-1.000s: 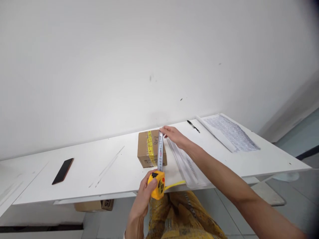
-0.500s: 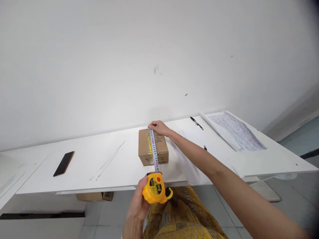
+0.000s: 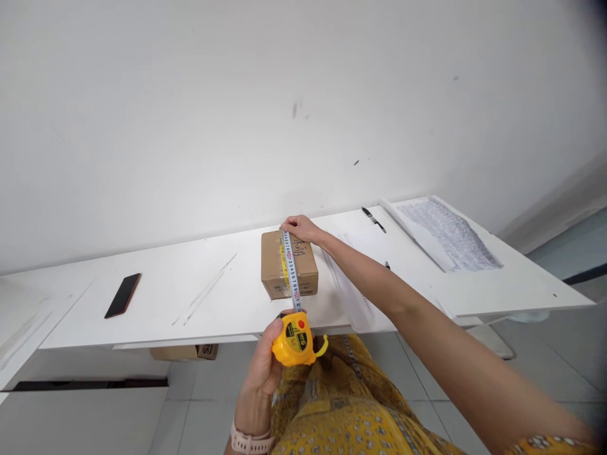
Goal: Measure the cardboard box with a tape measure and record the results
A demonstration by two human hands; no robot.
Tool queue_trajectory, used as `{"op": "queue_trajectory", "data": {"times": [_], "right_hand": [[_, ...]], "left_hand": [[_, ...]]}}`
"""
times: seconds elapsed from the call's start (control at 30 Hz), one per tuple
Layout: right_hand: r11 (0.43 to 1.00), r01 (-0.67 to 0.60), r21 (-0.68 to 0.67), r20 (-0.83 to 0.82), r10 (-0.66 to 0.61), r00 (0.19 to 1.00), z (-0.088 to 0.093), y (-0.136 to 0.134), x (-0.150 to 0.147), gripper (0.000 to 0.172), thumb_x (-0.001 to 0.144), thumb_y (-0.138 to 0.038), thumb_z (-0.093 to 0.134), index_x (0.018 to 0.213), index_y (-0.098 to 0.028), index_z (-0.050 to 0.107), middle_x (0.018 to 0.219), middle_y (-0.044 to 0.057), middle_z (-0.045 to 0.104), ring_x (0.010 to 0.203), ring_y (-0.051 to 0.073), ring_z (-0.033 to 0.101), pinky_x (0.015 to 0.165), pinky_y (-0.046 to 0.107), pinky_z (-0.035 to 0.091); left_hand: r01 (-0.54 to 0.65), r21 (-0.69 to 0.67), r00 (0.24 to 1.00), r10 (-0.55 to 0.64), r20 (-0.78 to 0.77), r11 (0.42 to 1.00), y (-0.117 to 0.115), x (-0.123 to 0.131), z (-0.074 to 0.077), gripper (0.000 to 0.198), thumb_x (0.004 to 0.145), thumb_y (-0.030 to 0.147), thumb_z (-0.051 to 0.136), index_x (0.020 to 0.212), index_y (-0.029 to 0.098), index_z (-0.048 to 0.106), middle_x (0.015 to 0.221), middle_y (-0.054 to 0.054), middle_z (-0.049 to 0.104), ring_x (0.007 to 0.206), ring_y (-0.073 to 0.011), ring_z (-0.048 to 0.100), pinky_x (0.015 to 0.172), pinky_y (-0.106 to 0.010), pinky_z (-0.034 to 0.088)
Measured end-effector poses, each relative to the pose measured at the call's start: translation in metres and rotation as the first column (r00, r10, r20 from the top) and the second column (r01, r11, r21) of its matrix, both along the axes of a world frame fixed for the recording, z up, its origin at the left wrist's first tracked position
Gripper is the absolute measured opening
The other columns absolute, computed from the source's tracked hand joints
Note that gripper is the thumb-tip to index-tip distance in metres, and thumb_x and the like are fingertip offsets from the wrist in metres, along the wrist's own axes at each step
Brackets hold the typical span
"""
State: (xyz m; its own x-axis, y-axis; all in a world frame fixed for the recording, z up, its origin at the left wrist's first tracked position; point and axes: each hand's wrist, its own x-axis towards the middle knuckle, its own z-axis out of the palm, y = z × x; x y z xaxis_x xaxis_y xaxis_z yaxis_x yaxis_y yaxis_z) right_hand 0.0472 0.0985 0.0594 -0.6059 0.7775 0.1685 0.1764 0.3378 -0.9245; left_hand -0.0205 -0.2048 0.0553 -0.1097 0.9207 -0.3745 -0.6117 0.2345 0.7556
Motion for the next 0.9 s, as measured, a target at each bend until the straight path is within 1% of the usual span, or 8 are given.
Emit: {"op": "queue_trajectory", "data": {"times": [0.1,0.2,0.33,0.4,0.5,0.63,0.77,0.9], "right_hand": [[0.998,-0.029,0.053,0.014,0.028,1.0,0.02,-0.004,0.01,0.03,0.086,-0.036,0.05,0.087,-0.015,0.071,0.091,0.007,0.071,0.081,0.017,0.058,0.074,0.03,0.042],[0.987,-0.009,0.163,-0.03,0.014,0.999,0.046,-0.012,0.037,0.033,0.09,-0.04,0.048,0.089,-0.016,0.072,0.098,0.007,0.07,0.084,0.017,0.055,0.075,0.029,0.04],[0.987,0.037,0.158,-0.108,-0.021,0.994,0.063,-0.036,0.091,0.033,0.088,-0.046,0.056,0.095,-0.016,0.07,0.088,0.006,0.066,0.076,0.016,0.051,0.069,0.029,0.039],[0.993,0.024,0.112,-0.116,-0.011,0.993,0.057,-0.056,0.112,0.031,0.085,-0.046,0.062,0.095,-0.017,0.068,0.084,0.004,0.064,0.074,0.015,0.05,0.067,0.029,0.038],[0.999,0.028,0.02,-0.133,-0.025,0.991,0.034,-0.09,0.12,0.028,0.083,-0.046,0.064,0.093,-0.02,0.064,0.071,-0.001,0.056,0.065,0.013,0.046,0.062,0.028,0.035],[0.99,0.11,-0.083,-0.168,-0.123,0.978,-0.002,-0.12,0.098,0.021,0.089,-0.041,0.054,0.102,-0.024,0.057,0.058,-0.008,0.04,0.055,0.012,0.038,0.056,0.027,0.029],[0.967,0.21,-0.145,-0.153,-0.231,0.961,-0.02,-0.123,0.075,0.015,0.086,-0.039,0.054,0.088,-0.024,0.056,0.055,-0.007,0.042,0.055,0.013,0.039,0.056,0.026,0.03],[0.97,0.161,-0.184,-0.117,-0.184,0.976,-0.021,-0.123,0.07,0.021,0.084,-0.044,0.056,0.088,-0.023,0.058,0.055,-0.006,0.049,0.053,0.013,0.041,0.054,0.026,0.027]], "left_hand": [[0.068,0.061,0.991,-0.06,-0.123,0.996,-0.005,-0.005,0.003,0.047,0.074,0.05,0.077,0.106,0.016,0.073,0.103,-0.012,0.072,0.089,-0.0269,0.067,0.076,-0.034,0.053],[0.161,0.043,0.957,-0.146,-0.25,0.986,-0.014,-0.014,0.004,0.05,0.072,0.048,0.08,0.112,0.019,0.072,0.108,-0.011,0.071,0.094,-0.028,0.066,0.079,-0.034,0.052],[0.254,0.042,0.873,-0.211,-0.439,0.966,-0.02,-0.039,0.011,0.061,0.071,0.047,0.08,0.125,0.023,0.066,0.114,-0.011,0.069,0.098,-0.0287,0.064,0.081,-0.034,0.05],[0.262,0.068,0.822,-0.186,-0.539,0.963,-0.014,-0.06,0.021,0.066,0.074,0.045,0.078,0.132,0.022,0.06,0.109,-0.011,0.07,0.092,-0.0271,0.065,0.078,-0.032,0.049],[0.226,0.076,0.763,-0.129,-0.633,0.971,0.013,-0.1,0.042,0.06,0.075,0.043,0.075,0.128,0.02,0.061,0.102,-0.011,0.072,0.086,-0.0262,0.067,0.075,-0.032,0.049],[0.384,-0.022,0.655,-0.29,-0.698,0.923,0.068,-0.147,0.066,0.049,0.076,0.039,0.071,0.117,0.014,0.068,0.096,-0.014,0.073,0.081,-0.0266,0.066,0.069,-0.032,0.05],[0.437,-0.108,0.621,-0.387,-0.682,0.893,0.11,-0.166,0.07,0.044,0.074,0.037,0.069,0.111,0.013,0.071,0.099,-0.015,0.073,0.079,-0.0265,0.067,0.065,-0.031,0.05],[0.512,-0.122,0.612,-0.461,-0.642,0.85,0.126,-0.166,0.065,0.048,0.074,0.041,0.067,0.113,0.014,0.07,0.096,-0.014,0.074,0.079,-0.0265,0.068,0.065,-0.031,0.049]]}}
